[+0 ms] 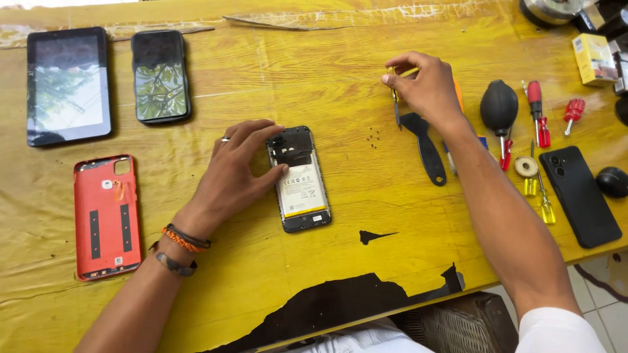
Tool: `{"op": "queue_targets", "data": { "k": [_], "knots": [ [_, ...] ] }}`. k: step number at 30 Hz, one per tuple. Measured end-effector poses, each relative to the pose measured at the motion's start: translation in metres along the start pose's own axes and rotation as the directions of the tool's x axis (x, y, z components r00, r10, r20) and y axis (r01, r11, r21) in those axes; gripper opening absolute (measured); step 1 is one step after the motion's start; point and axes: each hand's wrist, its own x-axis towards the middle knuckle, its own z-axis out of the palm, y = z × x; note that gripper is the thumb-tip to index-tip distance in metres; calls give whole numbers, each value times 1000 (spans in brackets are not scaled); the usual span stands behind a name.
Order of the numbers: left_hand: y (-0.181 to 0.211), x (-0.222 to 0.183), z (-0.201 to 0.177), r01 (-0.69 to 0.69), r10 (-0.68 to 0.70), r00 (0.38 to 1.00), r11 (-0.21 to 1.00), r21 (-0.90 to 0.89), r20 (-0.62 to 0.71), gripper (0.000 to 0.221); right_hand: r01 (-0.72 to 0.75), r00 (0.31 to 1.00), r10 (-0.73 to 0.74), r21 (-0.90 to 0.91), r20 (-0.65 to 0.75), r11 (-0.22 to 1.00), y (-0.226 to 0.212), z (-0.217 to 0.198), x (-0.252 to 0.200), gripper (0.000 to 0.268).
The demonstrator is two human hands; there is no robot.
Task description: Disassembling a smartphone by removing screws and internal components like the motherboard using a screwdriver and pry tool.
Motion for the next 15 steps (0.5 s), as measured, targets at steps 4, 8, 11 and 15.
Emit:
{"op": "queue_targets", "data": {
  "k": [4, 8, 11, 15],
  "knots": [
    [-4, 1, 0, -13, 13, 1000, 1000, 6, -8, 54, 45, 999, -44, -8, 29, 999, 6, 11, 3, 26],
    [-3, 2, 1, -2, 2, 1000, 1000, 31, 15, 57, 71, 997, -72, -62, -13, 996, 13, 16, 11, 24],
    [-2, 1, 1, 1, -1, 1000, 1000, 24, 4, 53, 102, 994, -106, -105, -28, 989, 14, 18, 12, 27],
    [-4, 0, 3, -2, 3, 1000, 998, 60, -21, 46, 393, 915, -404, -233, 3, 889, -26, 19, -12, 23]
  ]
}}
